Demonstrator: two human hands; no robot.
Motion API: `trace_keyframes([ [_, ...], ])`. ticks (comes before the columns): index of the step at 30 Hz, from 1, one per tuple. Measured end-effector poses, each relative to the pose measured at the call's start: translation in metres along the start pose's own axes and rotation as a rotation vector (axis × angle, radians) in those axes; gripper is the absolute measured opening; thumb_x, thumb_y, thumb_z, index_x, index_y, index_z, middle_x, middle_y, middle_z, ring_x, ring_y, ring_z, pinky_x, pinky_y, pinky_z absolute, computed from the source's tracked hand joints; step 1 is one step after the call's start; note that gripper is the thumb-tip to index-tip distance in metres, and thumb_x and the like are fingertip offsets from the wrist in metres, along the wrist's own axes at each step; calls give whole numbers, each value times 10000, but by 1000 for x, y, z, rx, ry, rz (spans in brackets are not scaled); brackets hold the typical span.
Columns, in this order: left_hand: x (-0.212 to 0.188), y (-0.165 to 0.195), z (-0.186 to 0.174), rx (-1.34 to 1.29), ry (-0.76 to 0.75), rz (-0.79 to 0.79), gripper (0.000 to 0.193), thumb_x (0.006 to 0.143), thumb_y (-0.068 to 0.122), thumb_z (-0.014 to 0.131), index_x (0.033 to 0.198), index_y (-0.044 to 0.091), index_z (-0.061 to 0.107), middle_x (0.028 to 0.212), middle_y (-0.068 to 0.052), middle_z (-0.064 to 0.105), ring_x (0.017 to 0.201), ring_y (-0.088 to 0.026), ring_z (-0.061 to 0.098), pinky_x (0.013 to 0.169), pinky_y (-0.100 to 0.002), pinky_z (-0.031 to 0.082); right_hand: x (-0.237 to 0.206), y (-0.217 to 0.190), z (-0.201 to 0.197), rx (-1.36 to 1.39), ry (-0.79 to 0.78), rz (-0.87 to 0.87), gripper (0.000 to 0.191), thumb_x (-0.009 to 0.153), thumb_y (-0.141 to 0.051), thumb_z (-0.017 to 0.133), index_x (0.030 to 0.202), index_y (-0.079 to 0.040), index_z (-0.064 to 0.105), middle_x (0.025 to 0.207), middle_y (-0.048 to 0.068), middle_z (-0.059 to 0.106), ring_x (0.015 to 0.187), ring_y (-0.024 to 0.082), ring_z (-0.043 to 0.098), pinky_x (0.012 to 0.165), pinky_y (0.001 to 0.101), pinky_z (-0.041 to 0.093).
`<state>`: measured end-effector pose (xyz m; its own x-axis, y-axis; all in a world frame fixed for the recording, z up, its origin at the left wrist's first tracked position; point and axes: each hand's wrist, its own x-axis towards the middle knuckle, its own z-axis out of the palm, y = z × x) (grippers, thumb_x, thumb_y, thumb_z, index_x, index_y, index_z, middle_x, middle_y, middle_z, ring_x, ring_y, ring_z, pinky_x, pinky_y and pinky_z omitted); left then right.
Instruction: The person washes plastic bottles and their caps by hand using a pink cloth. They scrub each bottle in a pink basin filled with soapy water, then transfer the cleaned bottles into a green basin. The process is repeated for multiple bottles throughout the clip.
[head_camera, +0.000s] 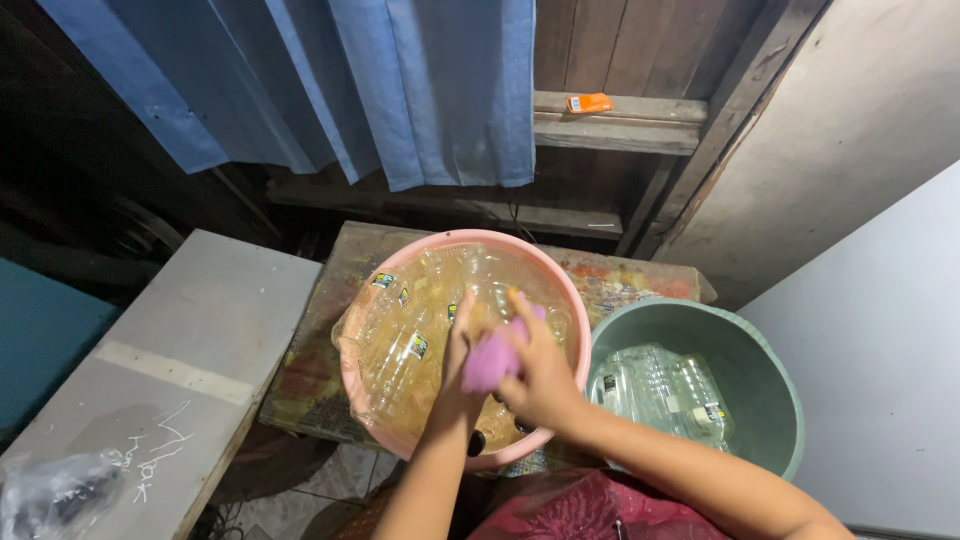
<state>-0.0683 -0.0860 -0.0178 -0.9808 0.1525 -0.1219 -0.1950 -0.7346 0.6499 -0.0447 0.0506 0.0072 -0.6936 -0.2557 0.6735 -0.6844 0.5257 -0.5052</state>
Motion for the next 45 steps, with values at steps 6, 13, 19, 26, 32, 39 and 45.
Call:
trace_keyframes([
  [6,18,-9,2,-302,151,-407,688,915,548,654,1355,25,571,1093,-132,679,897,-230,710,736,-355,648,4,6,-5,11,227,-20,346,895,-228,758,1209,-131,650,1249,116,612,1045,259,594,921,386,508],
  [13,10,-46,23,19,-85,-229,550,881,416,694,1318,107,569,1133,-55,673,971,-195,702,817,-403,611,30,105,-29,972,-126,1024,485,877,-389,707,1259,-104,618,1100,37,672,940,124,636,817,272,521],
  [19,17,-62,17,1521,-390,-41,439,955,389,718,1278,93,685,1142,-229,683,1124,-350,673,1035,-458,542,5,157,-128,628,-375,1134,499,817,-336,752,1221,-52,679,991,103,757,804,201,717,719,366,570],
  [26,76,-88,7,2104,-348,307,1015,622,28,830,1519,142,370,1516,-260,364,1359,-483,370,1068,-621,334,-53,167,-146,-263,-663,1027,462,837,-410,756,1199,-124,754,994,142,788,900,265,741,853,383,555],
  [32,86,-68,13,1989,-286,229,718,764,156,793,1396,71,462,1371,-209,527,1247,-406,548,972,-555,501,-51,147,-147,-99,-395,833,601,768,-330,806,1278,-72,622,1068,146,726,961,263,693,843,378,528],
  [39,54,28,-16,1312,205,758,527,801,283,872,1205,61,617,1160,-202,694,1030,-362,698,830,-483,568,-19,143,-143,338,-131,939,341,917,-302,684,1143,-47,700,973,82,736,852,130,668,778,309,554],
  [45,22,1,-18,184,366,-63,609,776,196,750,1307,70,480,1115,-149,669,893,-277,697,710,-381,596,24,70,-72,603,-39,859,362,1099,-249,524,1051,46,728,928,228,729,765,302,729,671,431,570],
])
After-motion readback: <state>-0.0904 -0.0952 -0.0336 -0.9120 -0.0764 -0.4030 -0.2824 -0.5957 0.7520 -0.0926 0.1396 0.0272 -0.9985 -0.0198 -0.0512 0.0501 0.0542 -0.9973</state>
